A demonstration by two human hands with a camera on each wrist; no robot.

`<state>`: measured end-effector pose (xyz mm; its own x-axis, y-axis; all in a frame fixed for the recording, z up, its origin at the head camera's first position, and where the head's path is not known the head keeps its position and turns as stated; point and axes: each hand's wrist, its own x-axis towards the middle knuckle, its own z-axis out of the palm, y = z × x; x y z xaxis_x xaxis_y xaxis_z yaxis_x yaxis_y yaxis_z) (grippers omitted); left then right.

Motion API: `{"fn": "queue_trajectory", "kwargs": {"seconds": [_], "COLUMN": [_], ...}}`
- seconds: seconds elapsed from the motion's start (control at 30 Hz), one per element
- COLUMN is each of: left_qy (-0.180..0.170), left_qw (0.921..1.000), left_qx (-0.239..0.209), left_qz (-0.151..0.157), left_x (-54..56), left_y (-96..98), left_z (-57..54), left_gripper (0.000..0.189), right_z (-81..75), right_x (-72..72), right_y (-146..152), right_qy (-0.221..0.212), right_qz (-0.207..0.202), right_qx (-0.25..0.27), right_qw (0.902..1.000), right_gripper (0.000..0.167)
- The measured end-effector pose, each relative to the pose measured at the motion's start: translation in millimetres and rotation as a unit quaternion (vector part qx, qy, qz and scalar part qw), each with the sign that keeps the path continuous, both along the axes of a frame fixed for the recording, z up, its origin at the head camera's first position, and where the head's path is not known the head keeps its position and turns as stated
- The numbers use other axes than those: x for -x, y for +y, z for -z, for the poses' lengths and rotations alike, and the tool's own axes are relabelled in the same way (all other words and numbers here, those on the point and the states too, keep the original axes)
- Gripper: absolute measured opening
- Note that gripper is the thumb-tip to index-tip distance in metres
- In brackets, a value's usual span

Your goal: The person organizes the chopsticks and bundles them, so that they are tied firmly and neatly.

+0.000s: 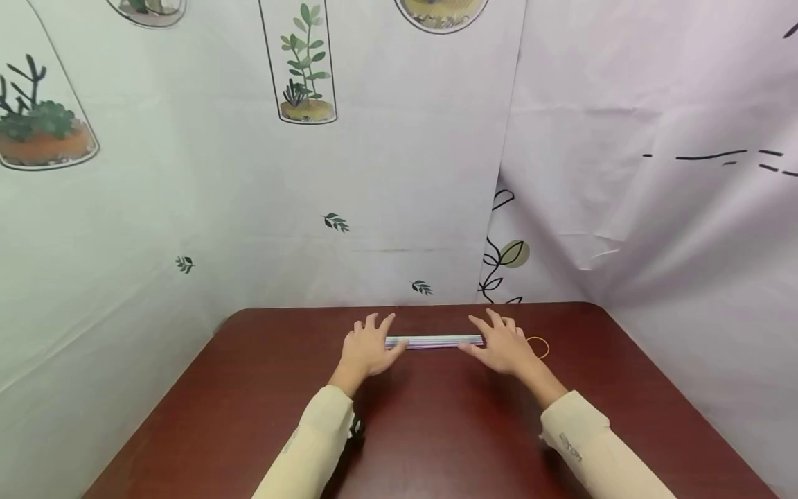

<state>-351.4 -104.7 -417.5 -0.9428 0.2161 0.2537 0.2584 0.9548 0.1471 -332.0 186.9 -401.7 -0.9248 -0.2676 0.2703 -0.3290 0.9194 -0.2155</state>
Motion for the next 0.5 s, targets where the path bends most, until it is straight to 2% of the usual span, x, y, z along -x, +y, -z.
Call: {"fn": "queue_trajectory", "kwargs": {"seconds": [0.07,0.13,0.3,0.4,0.5], "left_qy": [-0.024,-0.05,-0.108,-0.13,-0.134], "left_qw": [0.9983,0.9925,0.9673,0.9534,0.9497], "left_qx": [-0.052,-0.111,-0.227,-0.267,-0.274], "left_qz": [0.005,0.01,0.03,0.053,0.071], "left_x": [7.3,13.6,25.8,32.7,39.8], "left_y": [-4.1,-8.7,-20.7,-25.9,-30.2], "left_z": [4.2,8.3,21.3,26.6,30.3], "left_gripper": [0.076,0.078,0.089,0.094,0.091], "right_z": [2.8,5.7,15.3,21.2,26.2], "right_x": [8.3,17.9,41.2,52.4,61.1], "right_y": [0.3,1.6,8.2,13.6,18.9], "right_qy": [-0.024,-0.038,-0.054,-0.076,-0.098], "right_qz": [-0.013,-0.034,-0.057,-0.037,-0.017], "right_qx": [0.029,0.062,0.182,0.23,0.247], "right_qw": [0.9992,0.9968,0.9802,0.9694,0.964], "right_gripper": [0.07,0.064,0.051,0.048,0.046]}}
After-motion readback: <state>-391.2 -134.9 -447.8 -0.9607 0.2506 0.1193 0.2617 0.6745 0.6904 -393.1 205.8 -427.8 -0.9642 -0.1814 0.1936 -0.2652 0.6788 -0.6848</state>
